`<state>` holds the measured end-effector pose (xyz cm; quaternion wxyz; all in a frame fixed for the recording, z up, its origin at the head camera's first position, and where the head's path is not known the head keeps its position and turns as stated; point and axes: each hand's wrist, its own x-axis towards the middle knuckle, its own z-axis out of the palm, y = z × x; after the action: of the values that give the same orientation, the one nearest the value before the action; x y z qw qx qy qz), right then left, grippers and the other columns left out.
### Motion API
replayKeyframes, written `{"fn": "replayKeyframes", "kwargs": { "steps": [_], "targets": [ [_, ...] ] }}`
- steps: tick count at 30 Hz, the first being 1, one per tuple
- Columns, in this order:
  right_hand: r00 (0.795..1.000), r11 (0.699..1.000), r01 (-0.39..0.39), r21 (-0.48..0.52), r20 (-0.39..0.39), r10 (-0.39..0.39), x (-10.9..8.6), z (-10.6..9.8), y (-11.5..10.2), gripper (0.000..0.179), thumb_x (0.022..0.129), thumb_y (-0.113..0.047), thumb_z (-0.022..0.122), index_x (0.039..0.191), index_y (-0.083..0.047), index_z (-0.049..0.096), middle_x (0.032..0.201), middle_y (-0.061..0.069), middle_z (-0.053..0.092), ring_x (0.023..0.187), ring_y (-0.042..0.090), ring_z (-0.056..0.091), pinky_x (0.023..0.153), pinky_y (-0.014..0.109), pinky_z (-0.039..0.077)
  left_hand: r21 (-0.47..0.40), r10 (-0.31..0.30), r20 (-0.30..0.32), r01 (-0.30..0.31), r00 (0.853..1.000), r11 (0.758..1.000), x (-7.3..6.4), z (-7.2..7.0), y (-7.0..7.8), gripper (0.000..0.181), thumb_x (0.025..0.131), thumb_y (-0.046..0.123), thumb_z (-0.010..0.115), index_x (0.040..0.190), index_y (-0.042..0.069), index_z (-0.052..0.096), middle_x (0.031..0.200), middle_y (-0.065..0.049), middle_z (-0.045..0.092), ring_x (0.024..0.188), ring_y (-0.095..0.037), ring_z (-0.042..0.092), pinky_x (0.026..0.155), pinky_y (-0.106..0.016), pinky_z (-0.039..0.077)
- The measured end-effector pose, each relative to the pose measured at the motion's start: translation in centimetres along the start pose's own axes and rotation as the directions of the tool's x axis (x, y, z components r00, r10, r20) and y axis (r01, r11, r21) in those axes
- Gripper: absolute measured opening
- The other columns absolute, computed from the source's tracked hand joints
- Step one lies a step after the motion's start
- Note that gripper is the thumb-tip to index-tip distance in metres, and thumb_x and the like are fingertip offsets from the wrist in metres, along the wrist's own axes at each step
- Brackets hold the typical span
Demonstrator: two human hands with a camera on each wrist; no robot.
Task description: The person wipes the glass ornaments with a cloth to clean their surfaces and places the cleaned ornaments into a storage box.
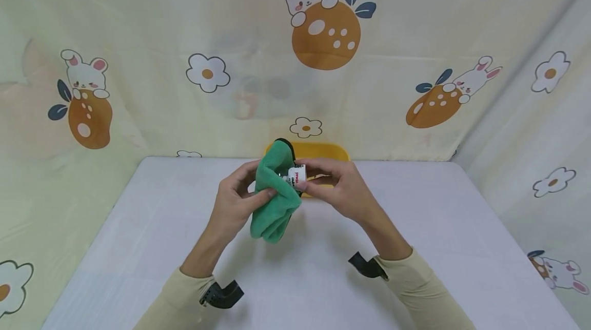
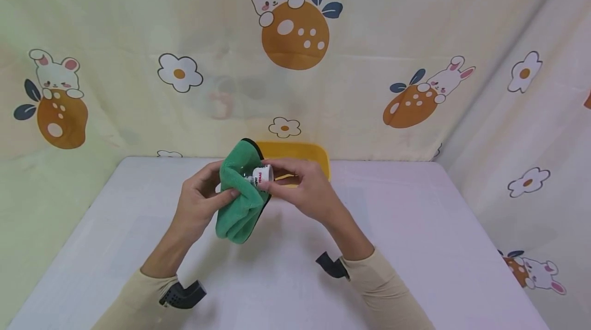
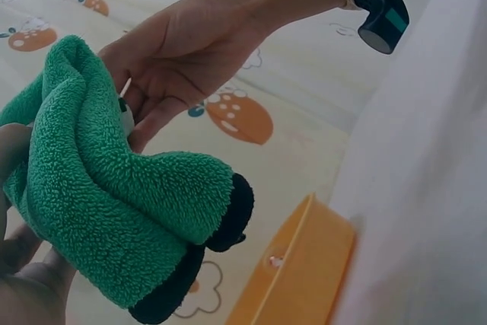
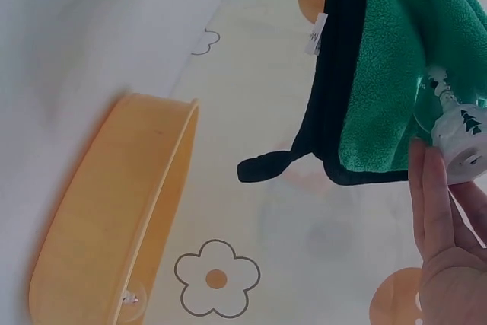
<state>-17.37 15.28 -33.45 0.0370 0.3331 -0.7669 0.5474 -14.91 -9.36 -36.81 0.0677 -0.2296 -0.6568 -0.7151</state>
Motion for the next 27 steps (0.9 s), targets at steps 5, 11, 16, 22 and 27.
{"fn": "replayKeyframes", "kwargs": {
  "steps": [5,11,16,22,27],
  "targets": [
    [0.997,0.997,0.073,-0.024,0.007,-0.073,-0.04,0.21,0.1,0.044,0.089,-0.007,0.079,0.131,-0.007,0.067,0.126,0.006,0.069,0.105,0.022,0.07,0.09,0.034,0.06,0.031,-0.011,-0.02,0.012,1.0,0.999,0.12,-0.13,-0.11,0.048,0.09,0.001,0.075,0.135,0.008,0.06,0.132,-0.009,0.062,0.121,-0.028,0.06,0.096,-0.037,0.058],
    [0.984,0.983,0.179,-0.043,0.022,-0.178,0.04,0.49,0.5,0.048,0.085,0.002,0.079,0.131,-0.002,0.065,0.127,0.011,0.066,0.111,0.025,0.067,0.092,0.033,0.059,0.069,-0.043,-0.038,0.045,0.998,0.997,0.17,-0.29,-0.07,0.046,0.091,0.007,0.076,0.135,0.012,0.062,0.132,-0.005,0.063,0.121,-0.027,0.06,0.097,-0.037,0.057],
    [0.962,0.957,0.272,-0.1,0.039,-0.27,0.17,0.57,0.79,0.051,0.082,0.006,0.08,0.13,0.0,0.065,0.126,0.014,0.066,0.114,0.025,0.065,0.093,0.034,0.059,0.06,-0.069,-0.041,0.072,0.997,0.996,0.22,-0.43,-0.12,0.045,0.091,0.009,0.075,0.135,0.013,0.062,0.131,-0.004,0.063,0.118,-0.028,0.06,0.094,-0.038,0.058],
    [0.932,0.906,0.36,-0.223,0.057,-0.357,0.3,0.55,0.84,0.054,0.079,0.005,0.083,0.13,-0.002,0.066,0.128,0.012,0.066,0.118,0.026,0.063,0.096,0.031,0.057,0.072,-0.099,-0.043,0.102,0.994,0.992,0.41,-0.49,0.03,0.044,0.092,0.014,0.076,0.134,0.015,0.062,0.131,-0.003,0.064,0.12,-0.026,0.06,0.096,-0.042,0.056],
    [0.911,0.88,0.411,-0.237,0.092,-0.401,0.42,0.43,0.89,0.05,0.079,0.006,0.083,0.126,-0.002,0.068,0.13,0.011,0.064,0.124,0.027,0.059,0.101,0.027,0.053,0.081,-0.136,-0.041,0.139,0.99,0.987,0.44,-0.47,0.12,0.044,0.093,0.017,0.075,0.135,0.015,0.061,0.133,-0.001,0.063,0.124,-0.025,0.059,0.099,-0.045,0.054]
  ]
}}
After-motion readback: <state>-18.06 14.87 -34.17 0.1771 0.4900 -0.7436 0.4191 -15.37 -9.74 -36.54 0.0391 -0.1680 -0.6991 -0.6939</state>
